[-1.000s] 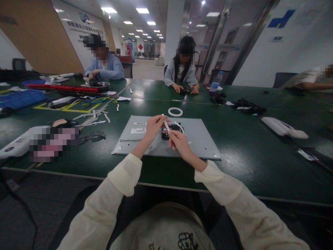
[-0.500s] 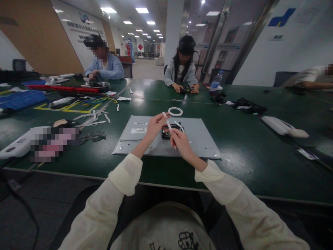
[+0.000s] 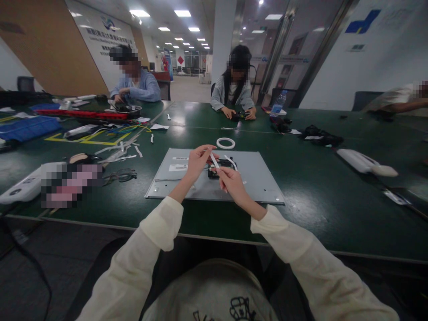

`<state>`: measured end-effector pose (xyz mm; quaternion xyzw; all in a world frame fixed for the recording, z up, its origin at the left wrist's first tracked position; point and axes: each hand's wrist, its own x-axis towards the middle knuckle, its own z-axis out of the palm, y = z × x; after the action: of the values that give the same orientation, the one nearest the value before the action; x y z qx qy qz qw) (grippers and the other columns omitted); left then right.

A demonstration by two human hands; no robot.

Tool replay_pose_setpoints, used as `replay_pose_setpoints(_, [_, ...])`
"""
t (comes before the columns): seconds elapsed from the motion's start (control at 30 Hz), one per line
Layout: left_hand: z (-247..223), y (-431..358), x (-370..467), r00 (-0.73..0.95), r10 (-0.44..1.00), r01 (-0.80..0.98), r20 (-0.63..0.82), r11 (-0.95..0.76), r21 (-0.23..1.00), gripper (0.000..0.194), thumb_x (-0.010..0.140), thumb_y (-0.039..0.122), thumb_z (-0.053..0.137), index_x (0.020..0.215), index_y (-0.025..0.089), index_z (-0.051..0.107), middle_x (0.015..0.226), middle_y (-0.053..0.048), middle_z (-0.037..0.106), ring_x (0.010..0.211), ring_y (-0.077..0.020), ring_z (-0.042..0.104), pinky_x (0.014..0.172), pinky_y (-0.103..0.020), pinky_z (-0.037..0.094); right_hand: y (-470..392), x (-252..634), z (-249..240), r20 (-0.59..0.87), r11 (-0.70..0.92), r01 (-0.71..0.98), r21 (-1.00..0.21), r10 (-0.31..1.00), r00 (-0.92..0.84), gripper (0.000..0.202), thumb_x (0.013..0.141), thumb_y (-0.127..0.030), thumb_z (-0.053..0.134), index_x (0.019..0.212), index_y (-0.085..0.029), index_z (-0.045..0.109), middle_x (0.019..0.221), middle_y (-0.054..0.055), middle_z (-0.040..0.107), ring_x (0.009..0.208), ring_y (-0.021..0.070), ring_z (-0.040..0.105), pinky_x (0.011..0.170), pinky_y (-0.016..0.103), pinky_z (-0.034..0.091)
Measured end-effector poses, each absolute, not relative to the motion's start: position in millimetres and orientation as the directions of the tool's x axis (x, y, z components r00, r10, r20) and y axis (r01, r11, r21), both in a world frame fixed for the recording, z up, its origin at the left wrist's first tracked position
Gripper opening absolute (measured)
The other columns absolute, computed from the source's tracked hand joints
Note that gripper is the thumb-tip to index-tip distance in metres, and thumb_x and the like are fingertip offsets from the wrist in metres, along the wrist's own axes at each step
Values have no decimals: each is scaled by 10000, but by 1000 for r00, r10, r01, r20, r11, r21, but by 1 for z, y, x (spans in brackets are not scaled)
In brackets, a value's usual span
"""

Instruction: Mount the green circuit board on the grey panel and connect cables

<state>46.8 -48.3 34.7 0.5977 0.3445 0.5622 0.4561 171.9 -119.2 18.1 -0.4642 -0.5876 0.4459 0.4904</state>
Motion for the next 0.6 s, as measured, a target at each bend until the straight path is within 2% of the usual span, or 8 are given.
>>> replay_pose_setpoints(0.23, [35, -49, 47, 123, 921, -85, 369, -360, 929, 368, 808, 461, 516, 993, 161, 622, 718, -44, 686, 600, -132, 636, 491, -186, 453, -120, 171, 22, 141, 154, 101, -983, 982, -123, 424, 808, -455, 474, 1013, -112, 613, 411, -69, 437, 313, 57, 335, 322, 161, 261])
replay_pose_setpoints(0.6, [35, -48, 45, 119, 931, -54, 344, -340, 939, 411, 818, 468, 501, 1084, 174, 609, 779, -59, 695, 571, -119, 627, 454, -172, 447, -119, 172, 20, 154, 166, 105, -980, 981, -115, 421, 826, -475, 449, 991, -123, 612, 407, -68, 434, 307, 57, 330, 317, 163, 245])
